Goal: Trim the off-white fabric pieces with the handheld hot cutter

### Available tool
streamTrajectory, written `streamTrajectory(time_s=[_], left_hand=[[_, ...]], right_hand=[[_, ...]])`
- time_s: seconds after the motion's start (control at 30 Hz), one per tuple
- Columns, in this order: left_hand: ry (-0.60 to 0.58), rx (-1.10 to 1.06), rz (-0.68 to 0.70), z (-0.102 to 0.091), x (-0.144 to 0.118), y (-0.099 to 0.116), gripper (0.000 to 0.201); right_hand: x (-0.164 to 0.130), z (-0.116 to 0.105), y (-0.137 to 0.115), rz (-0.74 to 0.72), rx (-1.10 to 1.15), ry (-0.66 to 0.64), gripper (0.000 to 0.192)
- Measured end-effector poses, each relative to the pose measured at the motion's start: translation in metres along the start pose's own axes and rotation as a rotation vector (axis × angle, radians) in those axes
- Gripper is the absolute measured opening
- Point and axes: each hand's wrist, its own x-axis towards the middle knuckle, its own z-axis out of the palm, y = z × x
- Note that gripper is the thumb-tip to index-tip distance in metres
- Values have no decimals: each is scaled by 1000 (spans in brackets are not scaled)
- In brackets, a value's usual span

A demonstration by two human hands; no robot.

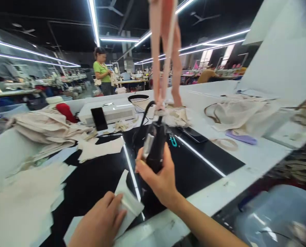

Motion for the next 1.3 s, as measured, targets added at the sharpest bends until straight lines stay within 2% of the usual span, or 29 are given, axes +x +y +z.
streamTrajectory(time_s=[0.1, 0.2, 0.3, 0.4, 0.53, 0.63, 0.8, 0.97, 1.13, 1.3], left_hand=[[-139, 29, -149, -9, 12, 19, 27], [-179, 93, -202, -18, 19, 25, 20], [-102, 106, -127, -25, 24, 27, 26], [-25, -5, 27, -26, 30, 32, 33], [59, -165, 243, -16, 36, 39, 34], [47, -188, 337, -5, 37, 40, 33], [-9, -133, 336, 8, 38, 39, 34], [-77, -131, 315, 7, 37, 31, 27], [-17, -160, 296, 4, 34, 25, 26], [7, -176, 266, 4, 32, 27, 23]], right_hand=[[1, -13, 8, -16, 7, 36, 30], [-3, -21, 9, -49, -12, 37, 28], [-9, -24, 4, -54, 37, 26, 30], [-16, -22, -1, -51, 98, 6, 33], [-22, -18, 0, -39, 146, -6, 38], [-24, -16, 4, -29, 147, -2, 36], [-23, -17, 7, -36, 137, 9, 34], [-22, -17, 7, -50, 103, 3, 32], [-20, -12, 6, -58, 132, 33, 35], [-20, -12, 7, -46, 126, 19, 31]])
